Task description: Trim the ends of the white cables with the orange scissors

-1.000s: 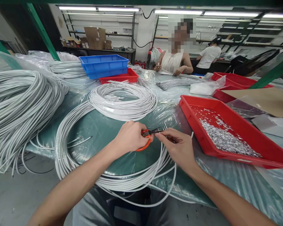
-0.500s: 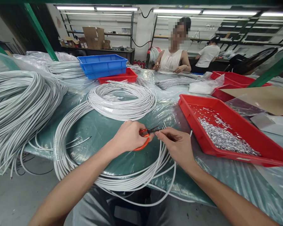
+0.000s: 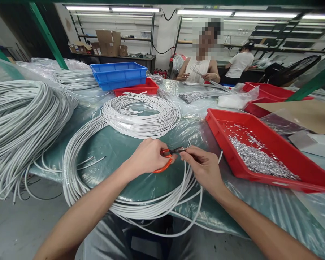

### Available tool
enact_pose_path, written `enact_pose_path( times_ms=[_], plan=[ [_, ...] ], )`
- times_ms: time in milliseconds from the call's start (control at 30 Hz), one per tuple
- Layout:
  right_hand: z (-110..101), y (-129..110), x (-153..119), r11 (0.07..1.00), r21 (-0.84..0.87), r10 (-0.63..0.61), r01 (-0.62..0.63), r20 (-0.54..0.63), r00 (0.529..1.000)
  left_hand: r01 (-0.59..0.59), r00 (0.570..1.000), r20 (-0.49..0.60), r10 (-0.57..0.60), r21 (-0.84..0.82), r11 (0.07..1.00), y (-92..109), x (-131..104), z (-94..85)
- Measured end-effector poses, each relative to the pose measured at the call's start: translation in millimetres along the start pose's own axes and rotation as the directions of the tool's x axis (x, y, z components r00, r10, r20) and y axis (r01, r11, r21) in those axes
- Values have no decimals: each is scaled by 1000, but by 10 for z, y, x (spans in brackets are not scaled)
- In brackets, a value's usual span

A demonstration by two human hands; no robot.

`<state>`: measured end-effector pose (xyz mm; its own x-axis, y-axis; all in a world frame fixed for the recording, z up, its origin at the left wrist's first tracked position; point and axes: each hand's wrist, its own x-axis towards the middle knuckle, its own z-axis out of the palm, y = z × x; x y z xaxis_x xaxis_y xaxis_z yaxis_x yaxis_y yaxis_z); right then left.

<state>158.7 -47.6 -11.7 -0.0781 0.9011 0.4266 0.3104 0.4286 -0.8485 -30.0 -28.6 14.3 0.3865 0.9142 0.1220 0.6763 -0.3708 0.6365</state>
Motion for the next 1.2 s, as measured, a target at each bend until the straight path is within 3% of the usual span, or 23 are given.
enact_pose_path(
  times_ms=[200,400,667,1200],
  plan=[
    [-3,45,15,999,-8,-32,33,104,994,-21,997,72,26,-71,997,-14,0,-25],
    [0,79,12,998,1,-69,70,122,990,3,991,134,10,-92,996,-38,-2,-47],
    [15,88,2,997,-37,-63,68,127,990,-50,995,87,49,15,999,-66,5,-45],
    [-53,70,37,997,66,22,-33,162,987,-46,990,128,61,-119,992,-27,-9,-39]
  ],
)
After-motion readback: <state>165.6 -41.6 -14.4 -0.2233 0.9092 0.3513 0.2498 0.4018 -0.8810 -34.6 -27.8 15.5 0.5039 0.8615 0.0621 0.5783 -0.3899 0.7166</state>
